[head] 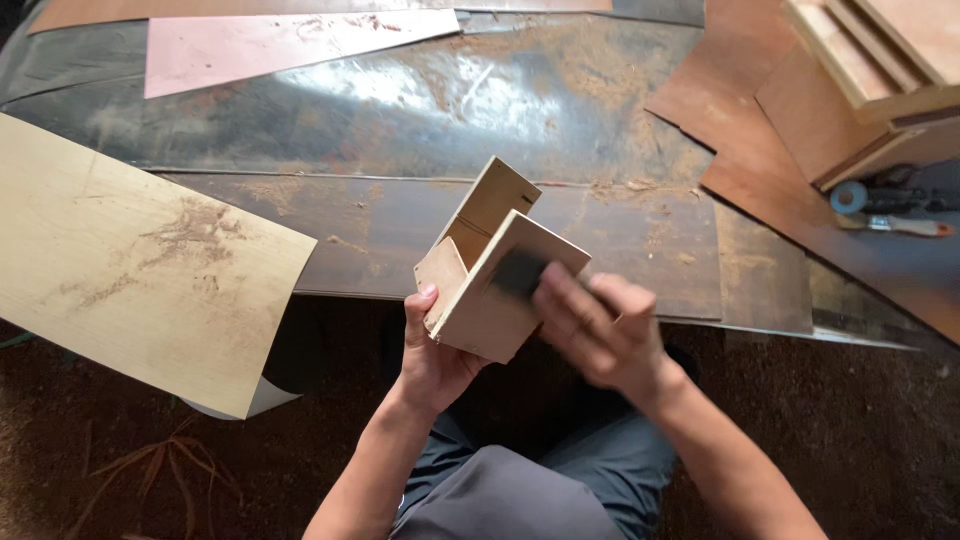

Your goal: The person sands a small wooden box with a sanding block, then uses a brush to remove dust from the box's surfaces. The person then picks up a wooden hand plane and brushes dust off it.

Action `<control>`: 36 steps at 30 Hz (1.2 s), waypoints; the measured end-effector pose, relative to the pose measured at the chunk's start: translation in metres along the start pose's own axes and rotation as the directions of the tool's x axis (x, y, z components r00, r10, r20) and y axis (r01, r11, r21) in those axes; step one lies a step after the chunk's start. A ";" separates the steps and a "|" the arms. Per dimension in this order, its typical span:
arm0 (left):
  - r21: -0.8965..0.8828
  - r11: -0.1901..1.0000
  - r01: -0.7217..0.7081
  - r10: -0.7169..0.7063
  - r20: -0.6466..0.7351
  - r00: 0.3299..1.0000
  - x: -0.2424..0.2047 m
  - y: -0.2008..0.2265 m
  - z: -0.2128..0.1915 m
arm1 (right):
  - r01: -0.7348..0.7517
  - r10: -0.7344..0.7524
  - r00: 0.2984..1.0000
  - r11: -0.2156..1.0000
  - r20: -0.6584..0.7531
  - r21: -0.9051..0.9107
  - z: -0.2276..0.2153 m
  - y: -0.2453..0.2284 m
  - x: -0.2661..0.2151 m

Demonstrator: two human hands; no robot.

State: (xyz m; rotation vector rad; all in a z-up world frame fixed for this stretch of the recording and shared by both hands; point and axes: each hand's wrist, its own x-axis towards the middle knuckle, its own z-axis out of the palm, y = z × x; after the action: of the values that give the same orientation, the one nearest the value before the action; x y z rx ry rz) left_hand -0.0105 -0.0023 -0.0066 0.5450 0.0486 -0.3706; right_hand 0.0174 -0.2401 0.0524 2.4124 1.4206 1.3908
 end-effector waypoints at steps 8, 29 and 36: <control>-0.024 0.999 -0.032 0.033 0.067 0.997 0.008 0.003 0.000 | 0.164 -0.182 0.983 0.932 0.028 0.324 0.005 -0.017 0.020; 0.080 0.997 -0.005 0.011 -0.068 0.998 0.006 0.000 0.002 | -0.018 0.017 0.999 0.999 0.030 0.036 0.007 0.007 0.018; 0.013 0.998 -0.058 0.058 0.031 0.998 0.006 0.004 -0.003 | 0.070 -0.069 0.998 0.974 -0.015 0.215 0.007 -0.013 0.020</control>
State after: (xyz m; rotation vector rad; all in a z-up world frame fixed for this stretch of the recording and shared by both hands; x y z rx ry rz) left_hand -0.0033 0.0006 -0.0074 0.5535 0.0009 -0.3225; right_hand 0.0169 -0.2158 0.0567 2.4540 1.7232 1.2936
